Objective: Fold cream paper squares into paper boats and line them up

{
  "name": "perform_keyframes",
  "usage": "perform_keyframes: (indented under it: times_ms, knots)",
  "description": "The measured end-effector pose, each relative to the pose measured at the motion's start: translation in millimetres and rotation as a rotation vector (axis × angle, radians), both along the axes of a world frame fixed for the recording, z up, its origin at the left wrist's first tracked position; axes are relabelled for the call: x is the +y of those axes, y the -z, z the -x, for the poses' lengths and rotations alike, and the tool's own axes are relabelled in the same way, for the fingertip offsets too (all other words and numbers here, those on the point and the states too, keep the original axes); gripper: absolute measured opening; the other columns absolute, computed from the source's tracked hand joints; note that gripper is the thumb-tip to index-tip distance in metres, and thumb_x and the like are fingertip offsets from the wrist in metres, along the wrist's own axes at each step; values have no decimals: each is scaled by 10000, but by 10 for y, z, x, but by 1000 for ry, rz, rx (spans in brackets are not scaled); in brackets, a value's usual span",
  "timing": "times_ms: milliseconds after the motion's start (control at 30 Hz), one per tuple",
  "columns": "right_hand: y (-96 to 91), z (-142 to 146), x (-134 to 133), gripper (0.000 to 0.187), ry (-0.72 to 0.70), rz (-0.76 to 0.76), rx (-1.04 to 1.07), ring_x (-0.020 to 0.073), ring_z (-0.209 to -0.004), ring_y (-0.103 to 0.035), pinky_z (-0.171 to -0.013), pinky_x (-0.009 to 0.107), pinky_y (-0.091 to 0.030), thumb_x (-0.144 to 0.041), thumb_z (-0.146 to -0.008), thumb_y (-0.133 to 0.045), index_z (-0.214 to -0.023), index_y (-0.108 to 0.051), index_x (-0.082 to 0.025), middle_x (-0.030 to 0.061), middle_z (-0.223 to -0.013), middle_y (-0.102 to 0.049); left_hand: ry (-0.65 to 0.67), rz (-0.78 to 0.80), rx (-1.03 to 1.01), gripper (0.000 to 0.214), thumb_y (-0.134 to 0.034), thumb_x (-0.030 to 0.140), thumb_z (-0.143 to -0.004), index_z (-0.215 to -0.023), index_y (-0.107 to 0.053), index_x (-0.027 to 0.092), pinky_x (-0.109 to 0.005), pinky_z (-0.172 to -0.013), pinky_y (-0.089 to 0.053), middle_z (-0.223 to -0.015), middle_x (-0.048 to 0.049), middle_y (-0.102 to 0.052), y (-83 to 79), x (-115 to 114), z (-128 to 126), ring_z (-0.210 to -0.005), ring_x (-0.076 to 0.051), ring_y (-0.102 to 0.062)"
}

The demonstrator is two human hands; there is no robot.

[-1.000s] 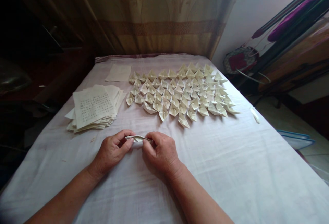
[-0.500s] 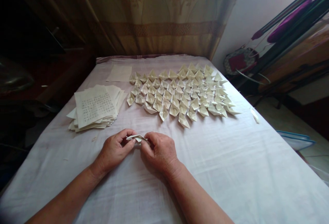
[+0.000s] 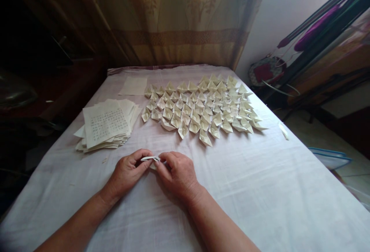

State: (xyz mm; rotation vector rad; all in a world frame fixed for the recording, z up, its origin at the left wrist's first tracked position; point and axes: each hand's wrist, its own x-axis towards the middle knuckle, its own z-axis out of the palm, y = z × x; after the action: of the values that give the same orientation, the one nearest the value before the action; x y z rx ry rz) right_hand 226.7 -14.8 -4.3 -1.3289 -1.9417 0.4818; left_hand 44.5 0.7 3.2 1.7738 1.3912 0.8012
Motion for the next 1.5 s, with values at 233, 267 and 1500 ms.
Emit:
perform_keyframes:
  times_ms: [233,267,1500]
  knots:
    - [-13,-4,5,223,-88,143,182,173,-796,-713,-717,253,-519,-263,-928,-542,-1029,-737,-219,45,-910,-775,7,7,8,227,-589,251,-807,-998,-709,235,-219,-646,-514,-811,22,-758,-2,0,9,-689,-154,-696]
    - [-21,-3,10,231,-89,165,204,173,-803,-716,-721,250,-520,-253,-928,-531,-1017,-741,-215,46,-921,-777,3,-4,33,250,-587,246,-805,-1027,-701,238,-217,-624,-505,-773,30,-745,-9,-3,9,-653,-148,-681]
    - [-179,122,-20,189,169,356,-296,167,-660,-680,-587,252,-324,-231,-821,-593,-717,-751,-239,35,-720,-764,104,44,286,349,-510,140,-789,-1083,-679,225,-245,-717,-442,-848,6,-719,-117,-41,-88,-744,-169,-648]
